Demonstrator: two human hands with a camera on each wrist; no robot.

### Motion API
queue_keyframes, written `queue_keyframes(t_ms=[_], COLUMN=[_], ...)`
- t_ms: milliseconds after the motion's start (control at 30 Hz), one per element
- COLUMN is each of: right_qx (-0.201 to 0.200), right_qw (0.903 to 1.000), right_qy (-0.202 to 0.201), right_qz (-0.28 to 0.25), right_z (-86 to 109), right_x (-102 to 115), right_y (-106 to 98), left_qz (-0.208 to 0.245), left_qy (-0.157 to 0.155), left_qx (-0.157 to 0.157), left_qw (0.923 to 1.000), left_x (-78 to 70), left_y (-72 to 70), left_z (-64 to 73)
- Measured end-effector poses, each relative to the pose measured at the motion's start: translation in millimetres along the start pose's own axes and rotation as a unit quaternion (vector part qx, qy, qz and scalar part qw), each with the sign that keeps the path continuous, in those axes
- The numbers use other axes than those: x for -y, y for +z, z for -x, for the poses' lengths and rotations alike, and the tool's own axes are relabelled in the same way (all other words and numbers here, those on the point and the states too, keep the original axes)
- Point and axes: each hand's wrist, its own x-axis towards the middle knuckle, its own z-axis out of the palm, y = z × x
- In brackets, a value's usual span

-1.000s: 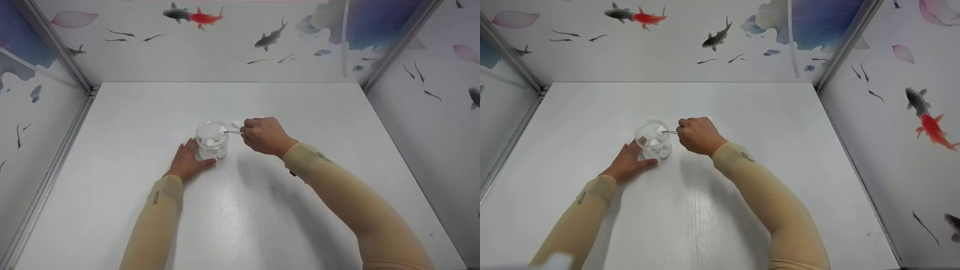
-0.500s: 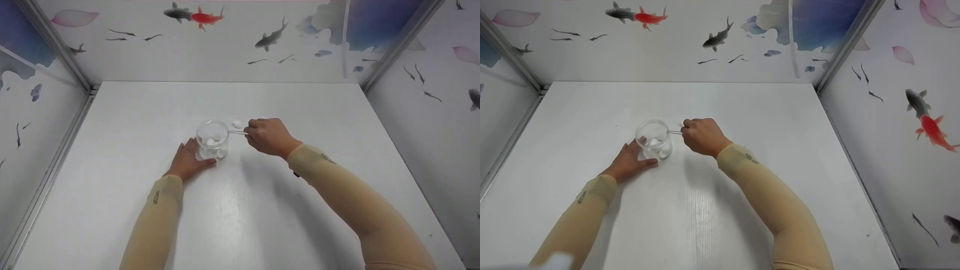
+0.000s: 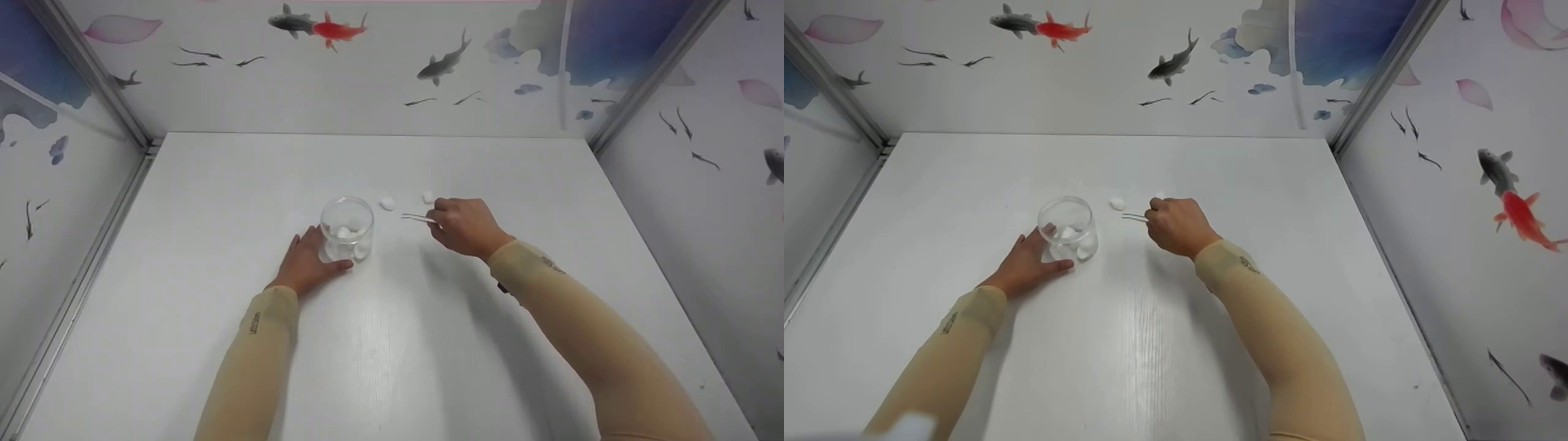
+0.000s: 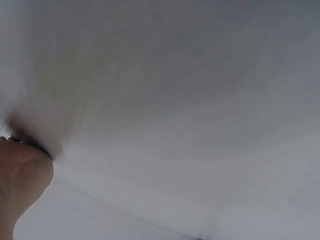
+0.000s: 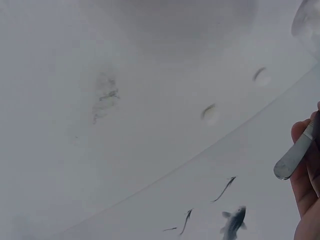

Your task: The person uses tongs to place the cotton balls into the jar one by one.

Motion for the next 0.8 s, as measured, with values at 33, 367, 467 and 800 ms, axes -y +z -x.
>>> queue_keyframes(t_ms=[33, 367, 467, 800], right_qx=[0.004, 0.03, 0.036, 0.051], right_qw=[1.0, 0.9992, 0.9988, 0.9977], right_qy=[0.002, 0.025, 0.03, 0.042], right_qz=[0.0, -0.009, -0.015, -0.012], right_z=[2.3, 16.1, 15.5, 17.1], right_x=[-2.3, -18.7, -21.9, -31.4], right_y=[1.1, 7.1, 7.1, 13.8], left_qz=[0.0, -0.006, 0.0, 0.001], left_qy=[0.002, 0.011, 0.01, 0.014], left_qx=[0.0, -0.008, -0.008, -0.01], left_qw=[1.0, 0.9999, 0.9999, 0.9999], left_x=[0.2, 0.7, 0.0, -0.8], left_y=[0.1, -0.3, -1.8, 0.2], left_z=[-0.1, -0.7, -1.0, -0.6])
